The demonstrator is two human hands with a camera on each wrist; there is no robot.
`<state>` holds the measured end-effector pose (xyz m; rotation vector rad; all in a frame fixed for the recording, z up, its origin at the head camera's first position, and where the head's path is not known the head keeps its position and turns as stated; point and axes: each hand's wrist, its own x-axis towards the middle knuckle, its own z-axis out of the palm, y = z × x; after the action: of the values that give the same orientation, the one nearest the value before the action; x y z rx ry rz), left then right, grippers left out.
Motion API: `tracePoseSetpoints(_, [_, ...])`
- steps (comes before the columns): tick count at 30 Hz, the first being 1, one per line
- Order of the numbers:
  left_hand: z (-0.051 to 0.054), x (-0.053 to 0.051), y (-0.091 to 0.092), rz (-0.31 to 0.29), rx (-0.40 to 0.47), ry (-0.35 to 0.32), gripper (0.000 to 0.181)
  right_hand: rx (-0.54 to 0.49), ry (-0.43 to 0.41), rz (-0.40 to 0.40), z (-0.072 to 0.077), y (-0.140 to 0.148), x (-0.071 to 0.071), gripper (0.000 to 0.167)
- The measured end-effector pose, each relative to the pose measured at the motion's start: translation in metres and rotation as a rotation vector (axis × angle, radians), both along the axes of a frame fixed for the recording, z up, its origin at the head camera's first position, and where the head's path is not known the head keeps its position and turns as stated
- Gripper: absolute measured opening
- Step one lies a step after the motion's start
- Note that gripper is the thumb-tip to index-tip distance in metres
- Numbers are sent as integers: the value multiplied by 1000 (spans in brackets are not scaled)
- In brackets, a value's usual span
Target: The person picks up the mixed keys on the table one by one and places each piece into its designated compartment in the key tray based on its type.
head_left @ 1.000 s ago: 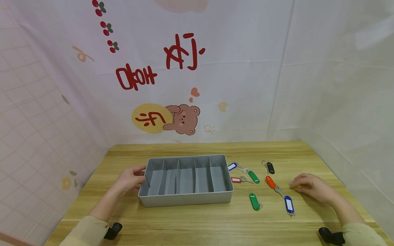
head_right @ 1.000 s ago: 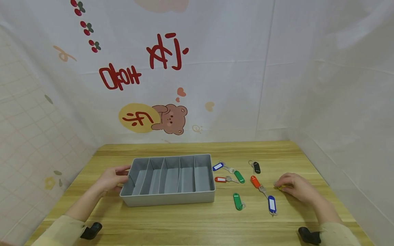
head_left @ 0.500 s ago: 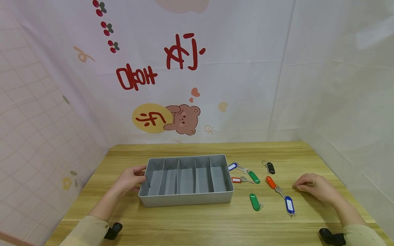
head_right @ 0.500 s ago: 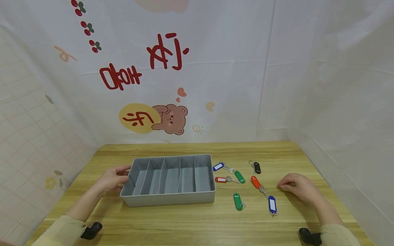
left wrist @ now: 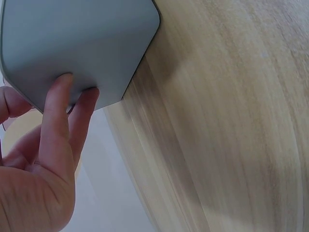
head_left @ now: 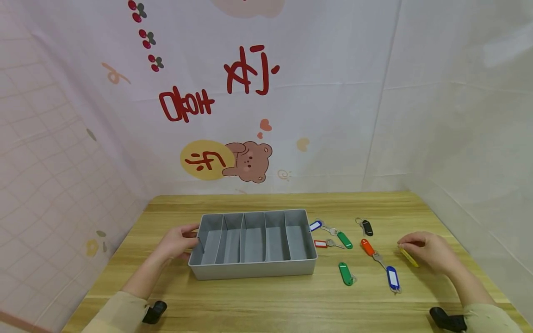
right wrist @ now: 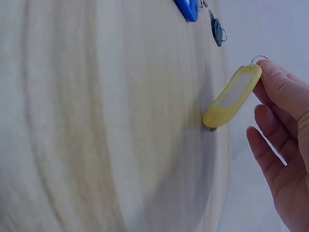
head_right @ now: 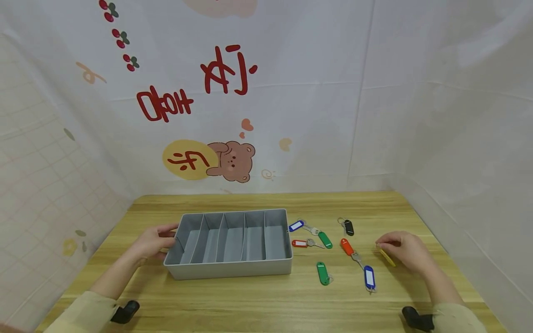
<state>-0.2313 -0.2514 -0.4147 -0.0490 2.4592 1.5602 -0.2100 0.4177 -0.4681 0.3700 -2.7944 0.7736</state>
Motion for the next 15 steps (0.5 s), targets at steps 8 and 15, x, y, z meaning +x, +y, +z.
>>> tracePoseSetpoints(8, [-1, 0, -1, -11, 10, 3, 62, -34, 46, -20, 5, -6, 0, 4])
tracePoseSetpoints(15, [-1, 1, 1, 1, 4, 5, 62, -24, 60, -58, 11, -13, -2, 5])
